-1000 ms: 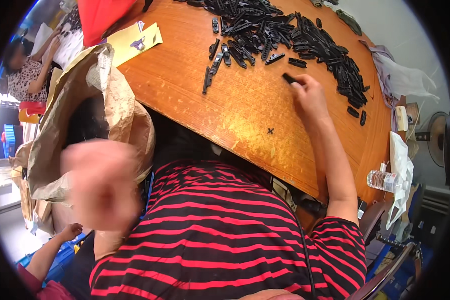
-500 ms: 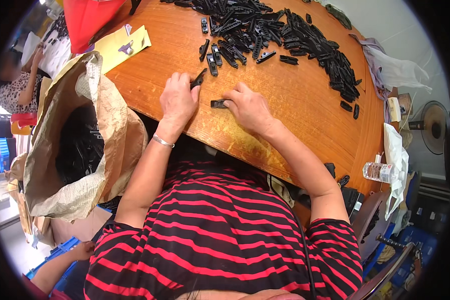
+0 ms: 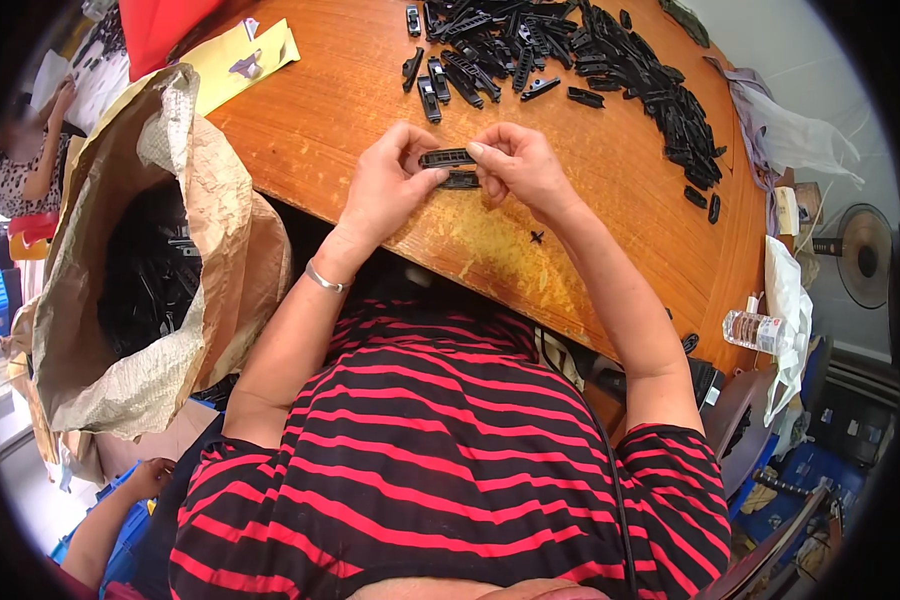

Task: Assembling small black plastic components at a wooden table.

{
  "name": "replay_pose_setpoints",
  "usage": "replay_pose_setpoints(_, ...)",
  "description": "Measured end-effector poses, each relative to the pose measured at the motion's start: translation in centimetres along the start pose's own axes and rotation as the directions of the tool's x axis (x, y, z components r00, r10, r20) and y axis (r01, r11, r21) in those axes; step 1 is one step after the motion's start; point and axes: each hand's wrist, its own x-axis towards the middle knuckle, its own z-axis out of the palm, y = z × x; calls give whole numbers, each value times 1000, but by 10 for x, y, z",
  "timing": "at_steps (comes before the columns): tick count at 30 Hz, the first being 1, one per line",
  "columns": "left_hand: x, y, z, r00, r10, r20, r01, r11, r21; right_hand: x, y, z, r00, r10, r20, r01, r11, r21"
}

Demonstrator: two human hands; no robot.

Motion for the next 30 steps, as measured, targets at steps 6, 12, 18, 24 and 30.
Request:
replay_pose_setpoints(6, -1, -14, 5, 958, -253, 134, 285, 882, -375, -12, 5, 5, 987, 156, -45, -160, 982, -102)
replay_pose_setpoints(12, 2, -24, 12, 975, -223, -21, 219, 969, -114, -4, 10, 7, 991, 105, -80, -123, 954, -274)
replay_pose_setpoints(18, 8, -29, 3, 951, -303, 55, 305, 951, -41, -6, -10, 6, 961, 277, 19, -262, 927, -267)
replay_pose_setpoints(24, 25, -18, -4, 934, -333, 132, 277, 905, 321, 12, -6, 0, 928, 363, 80, -301, 860, -412)
replay_pose_setpoints(30, 11, -17, 3, 983, -176, 50, 149, 930, 335, 5, -2, 5, 972, 235, 14, -209, 887, -411)
